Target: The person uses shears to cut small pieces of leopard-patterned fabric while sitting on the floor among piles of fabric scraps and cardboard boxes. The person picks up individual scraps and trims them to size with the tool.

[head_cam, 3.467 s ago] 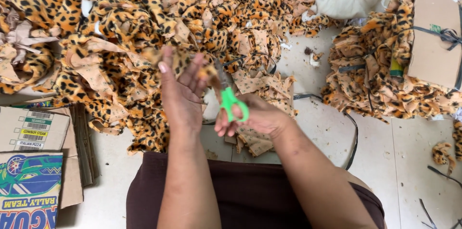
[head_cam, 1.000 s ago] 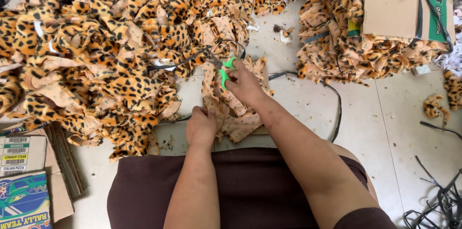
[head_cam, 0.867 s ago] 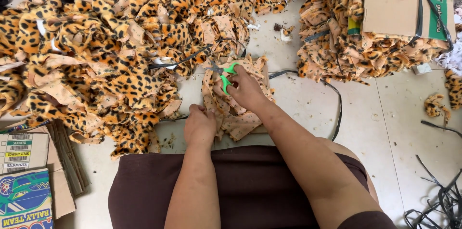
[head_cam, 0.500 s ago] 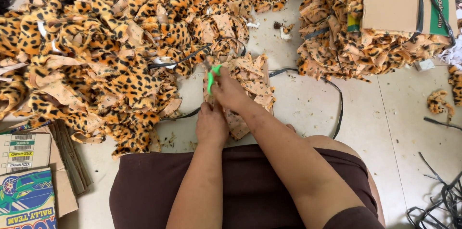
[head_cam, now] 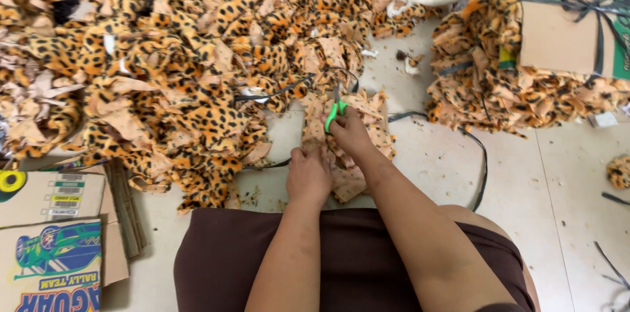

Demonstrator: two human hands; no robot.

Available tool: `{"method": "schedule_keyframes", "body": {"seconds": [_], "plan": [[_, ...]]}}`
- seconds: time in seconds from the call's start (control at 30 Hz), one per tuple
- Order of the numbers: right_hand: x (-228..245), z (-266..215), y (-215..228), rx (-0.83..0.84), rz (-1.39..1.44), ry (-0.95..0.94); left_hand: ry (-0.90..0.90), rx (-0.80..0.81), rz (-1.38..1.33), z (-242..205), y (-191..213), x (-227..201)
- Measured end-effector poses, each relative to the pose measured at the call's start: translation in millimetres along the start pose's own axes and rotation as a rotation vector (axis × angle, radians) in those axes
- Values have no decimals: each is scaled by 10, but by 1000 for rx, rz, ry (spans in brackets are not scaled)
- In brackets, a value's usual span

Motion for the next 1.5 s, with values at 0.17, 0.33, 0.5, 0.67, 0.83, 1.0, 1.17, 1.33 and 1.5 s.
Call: {"method": "schedule_keyframes", "body": {"seconds": [0.17, 0.33, 0.5, 0.67, 0.83, 1.0, 1.17, 1.33, 1.5], "plan": [[183, -106, 15, -38, 26, 85, 85, -231, -14, 124, 1088, 39], [465, -380, -116, 96, -94, 194, 145, -610, 156, 525, 1693, 472], [883, -651, -228, 181, -86, 203, 14, -672, 225, 1003, 1621, 790], [1055, -867, -333, 311, -137, 148, 33, -350, -374, 800, 1807, 932], [1151, -1021, -656, 677, -312, 51, 208, -196, -1192, 536, 1690, 1111], [1019, -1241, -1200, 1010, 14, -106, 292, -163, -1424, 265, 1562, 1015], [895, -1261, -1481, 1085, 211, -202, 323, -187, -1599, 376, 1190, 1172], [877, -1137, -1635, 964, 242, -247, 294, -317, -1551, 225, 1305, 1086], [776, -1052, -1771, 821, 242, -249, 93, -393, -1385, 410, 1291, 1196]]}}
Point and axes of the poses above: each hand's wrist, its own z-axis towards the middle knuckle, its own y-axis out of the back of the hand, x = y × z, the point moved 9 cm from there along z, towards the middle knuckle, and after that the axes turned 6 degrees about -x, right-handed, at the moved point
